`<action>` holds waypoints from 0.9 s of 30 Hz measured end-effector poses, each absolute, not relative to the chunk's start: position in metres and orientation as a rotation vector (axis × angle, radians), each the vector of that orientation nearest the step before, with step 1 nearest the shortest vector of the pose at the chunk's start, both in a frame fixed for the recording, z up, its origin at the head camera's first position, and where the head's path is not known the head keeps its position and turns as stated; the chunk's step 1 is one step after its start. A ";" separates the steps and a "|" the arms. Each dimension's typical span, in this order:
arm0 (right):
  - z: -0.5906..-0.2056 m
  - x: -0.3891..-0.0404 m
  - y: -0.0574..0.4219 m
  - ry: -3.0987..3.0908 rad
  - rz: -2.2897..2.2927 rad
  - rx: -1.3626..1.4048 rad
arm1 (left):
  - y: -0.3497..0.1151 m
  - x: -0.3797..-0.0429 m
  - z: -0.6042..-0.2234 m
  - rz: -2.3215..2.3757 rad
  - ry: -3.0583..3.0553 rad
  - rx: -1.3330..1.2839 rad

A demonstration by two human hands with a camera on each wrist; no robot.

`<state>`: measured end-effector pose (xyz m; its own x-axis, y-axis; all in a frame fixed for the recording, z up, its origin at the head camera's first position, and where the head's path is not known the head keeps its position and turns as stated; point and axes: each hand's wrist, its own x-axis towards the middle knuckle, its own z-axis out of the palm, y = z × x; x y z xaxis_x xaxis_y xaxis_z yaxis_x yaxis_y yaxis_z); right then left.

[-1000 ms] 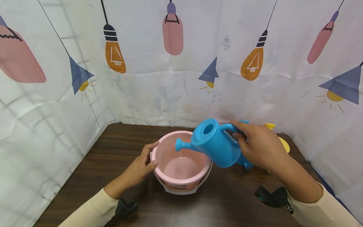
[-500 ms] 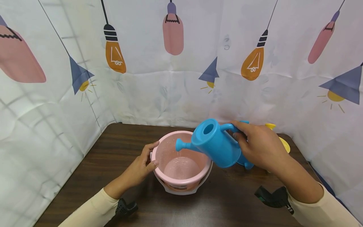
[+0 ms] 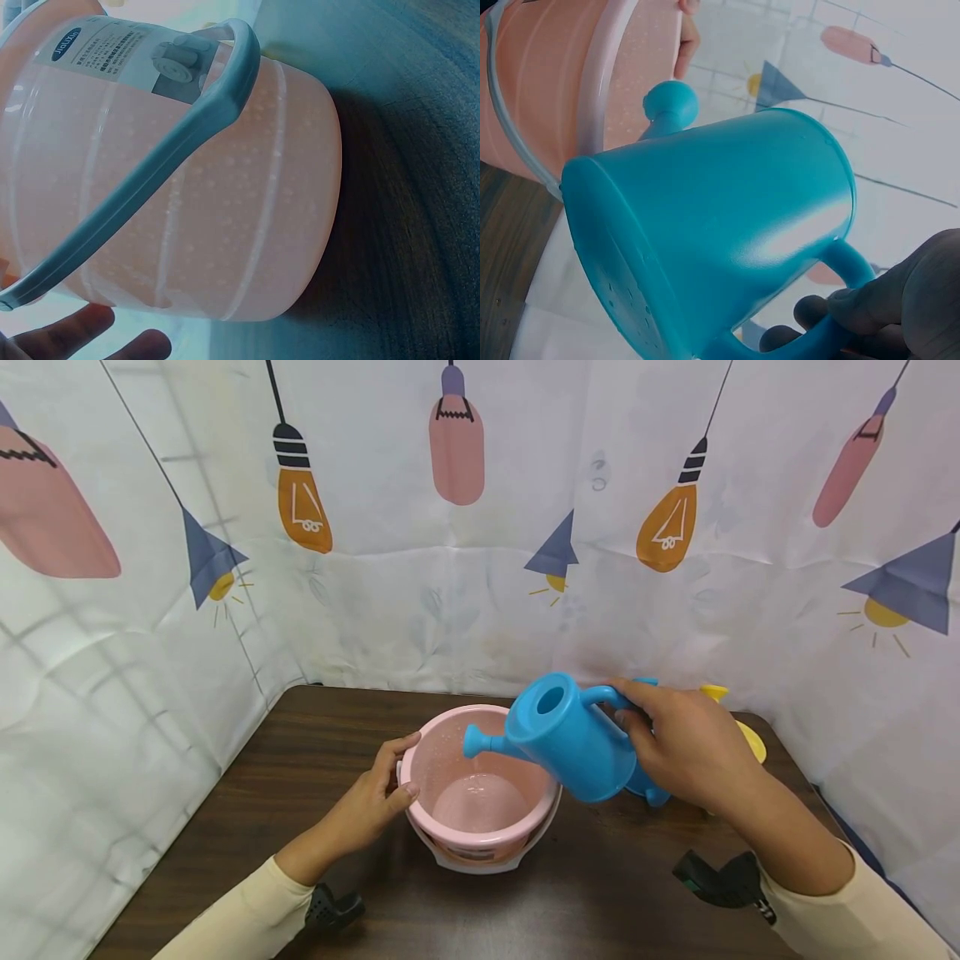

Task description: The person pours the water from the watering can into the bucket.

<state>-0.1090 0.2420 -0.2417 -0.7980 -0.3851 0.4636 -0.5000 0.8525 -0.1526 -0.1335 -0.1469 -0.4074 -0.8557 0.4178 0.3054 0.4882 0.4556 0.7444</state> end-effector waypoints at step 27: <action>-0.242 -0.110 0.241 -2.629 0.373 0.647 | -0.147 -0.134 -0.409 -1.399 -2.609 -0.821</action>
<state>-0.1095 0.2410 -0.2420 -0.8101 -0.3824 0.4444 -0.4908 0.8569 -0.1574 -0.1339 -0.1471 -0.4088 -0.8550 0.4216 0.3021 0.4849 0.4428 0.7542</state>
